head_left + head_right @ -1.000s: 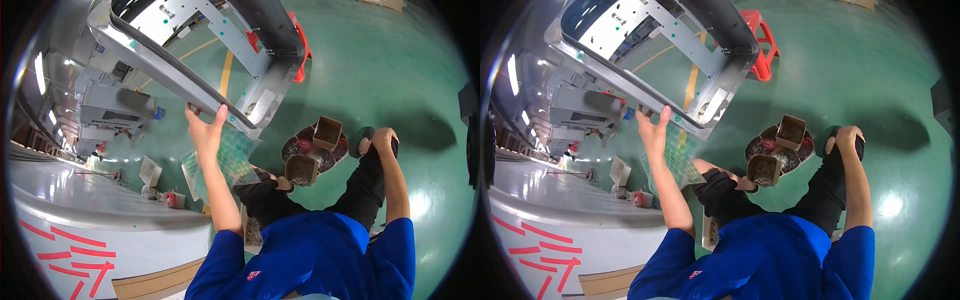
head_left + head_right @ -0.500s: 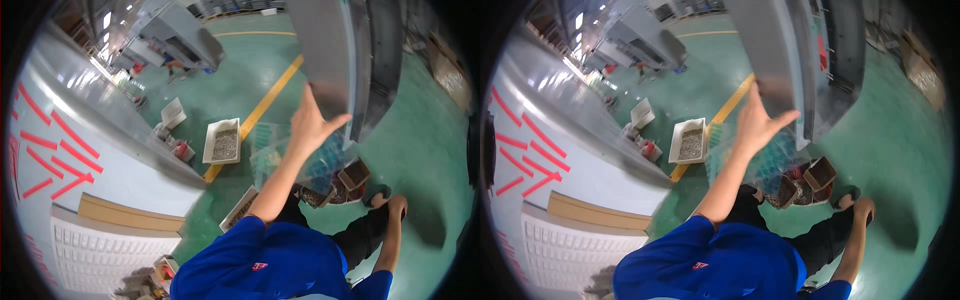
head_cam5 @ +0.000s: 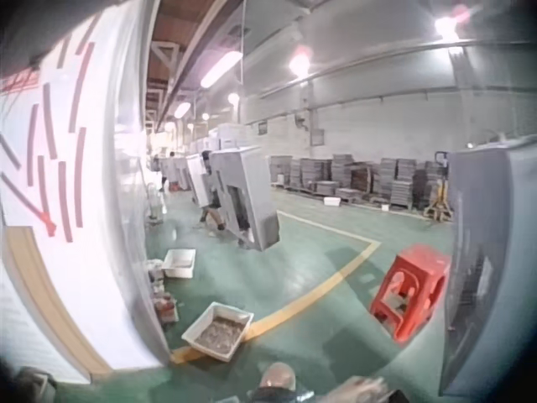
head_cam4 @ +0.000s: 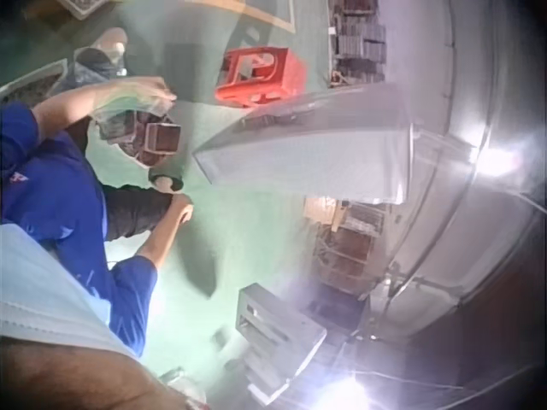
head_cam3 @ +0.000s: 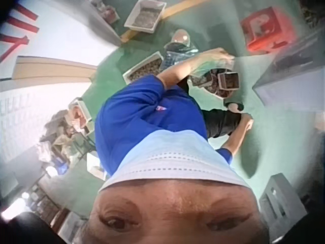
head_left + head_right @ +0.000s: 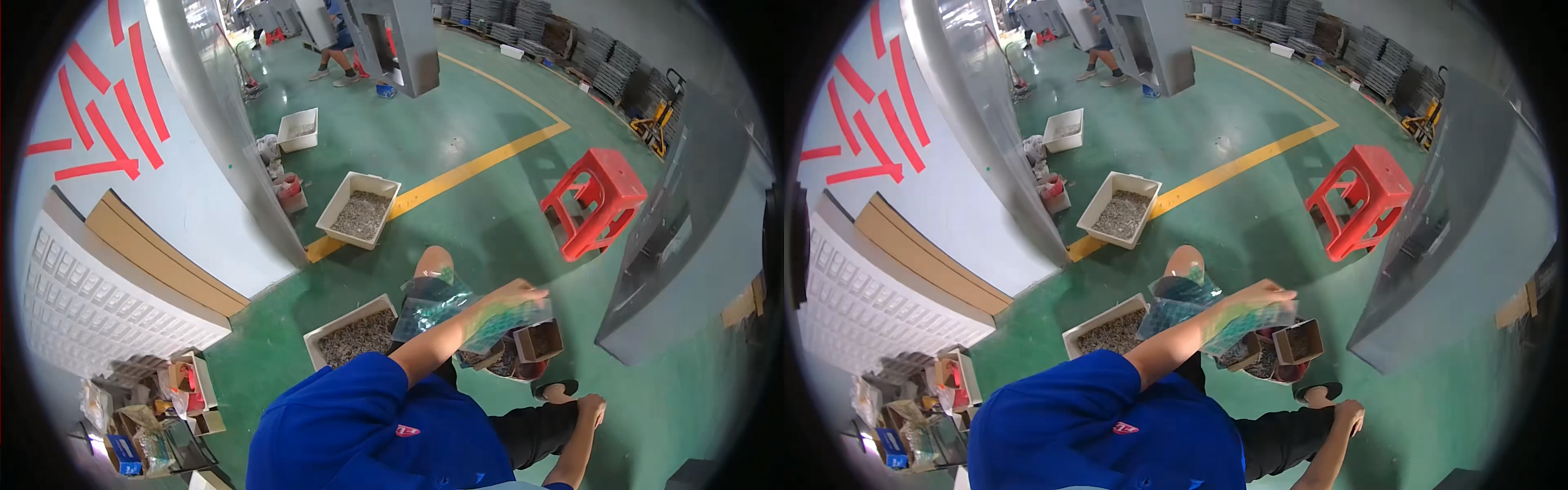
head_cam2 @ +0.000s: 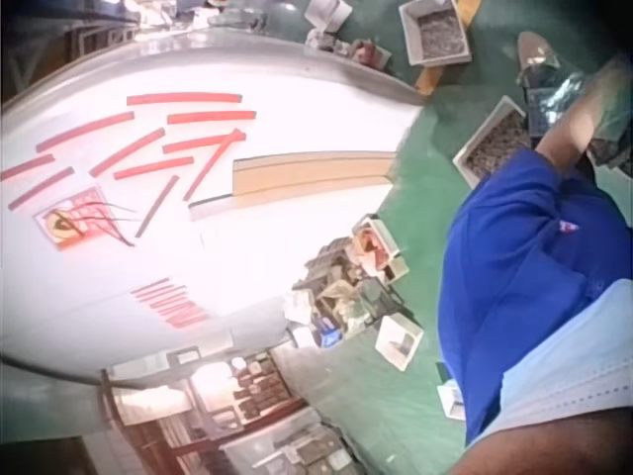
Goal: Apply green circular stickers to the designated spots on a metal frame.
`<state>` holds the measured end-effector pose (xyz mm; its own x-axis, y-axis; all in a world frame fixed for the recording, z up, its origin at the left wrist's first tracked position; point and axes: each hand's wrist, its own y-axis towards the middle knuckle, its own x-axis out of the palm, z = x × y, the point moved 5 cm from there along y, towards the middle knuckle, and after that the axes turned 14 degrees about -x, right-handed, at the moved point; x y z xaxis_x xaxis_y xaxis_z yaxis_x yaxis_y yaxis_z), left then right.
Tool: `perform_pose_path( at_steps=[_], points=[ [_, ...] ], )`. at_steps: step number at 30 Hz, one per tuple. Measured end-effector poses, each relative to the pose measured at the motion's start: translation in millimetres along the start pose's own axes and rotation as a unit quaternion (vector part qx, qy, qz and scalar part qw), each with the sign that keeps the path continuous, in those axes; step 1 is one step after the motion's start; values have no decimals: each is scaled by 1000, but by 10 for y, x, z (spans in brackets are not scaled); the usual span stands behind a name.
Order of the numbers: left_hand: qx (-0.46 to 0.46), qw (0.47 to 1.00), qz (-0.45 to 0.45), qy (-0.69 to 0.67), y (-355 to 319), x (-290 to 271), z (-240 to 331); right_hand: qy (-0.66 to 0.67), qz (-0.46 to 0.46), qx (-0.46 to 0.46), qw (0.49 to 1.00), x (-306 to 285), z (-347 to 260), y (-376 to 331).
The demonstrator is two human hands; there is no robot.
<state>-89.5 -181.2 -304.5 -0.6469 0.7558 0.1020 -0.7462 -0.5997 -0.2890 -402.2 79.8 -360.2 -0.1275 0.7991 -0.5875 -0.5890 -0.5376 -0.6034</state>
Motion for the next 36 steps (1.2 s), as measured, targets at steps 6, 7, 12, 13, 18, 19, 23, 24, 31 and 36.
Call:
perform_pose_path(
  at_steps=[6, 7, 12, 13, 18, 19, 23, 24, 31, 36],
  points=[
    [-205, 876, -57, -432, -180, -392, -1759, 22, -10, 7, 1000, 87, -35, -8],
    [-279, 842, 5, -462, -259, -418, -1915, 31, -9, 12, 999, 68, -23, -20],
    [-209, 940, -24, -268, -107, -300, -1819, 26, 31, 28, 999, 246, 66, 74],
    [-231, 941, -1, -248, -112, -327, -1855, 25, 36, 24, 999, 245, 56, 102],
    [-225, 920, -10, -319, -95, -303, -1957, -6, 30, -20, 999, 290, 34, 99],
    [-192, 944, 23, -267, -101, -351, -2045, -13, 33, -39, 999, 189, -41, 99],
    [-206, 946, 15, -249, -41, -249, -1971, -1, -16, 11, 1000, 349, 91, 126],
    [-222, 948, 43, -223, -52, -273, -1929, 5, -9, 21, 1000, 351, 90, 196],
    [-205, 957, 30, -201, -59, -346, -2070, -2, 39, 17, 999, 204, -1, 45],
    [-104, 989, 94, -43, -164, -272, -1731, 11, -37, 19, 999, 229, 82, 24]
  ],
)
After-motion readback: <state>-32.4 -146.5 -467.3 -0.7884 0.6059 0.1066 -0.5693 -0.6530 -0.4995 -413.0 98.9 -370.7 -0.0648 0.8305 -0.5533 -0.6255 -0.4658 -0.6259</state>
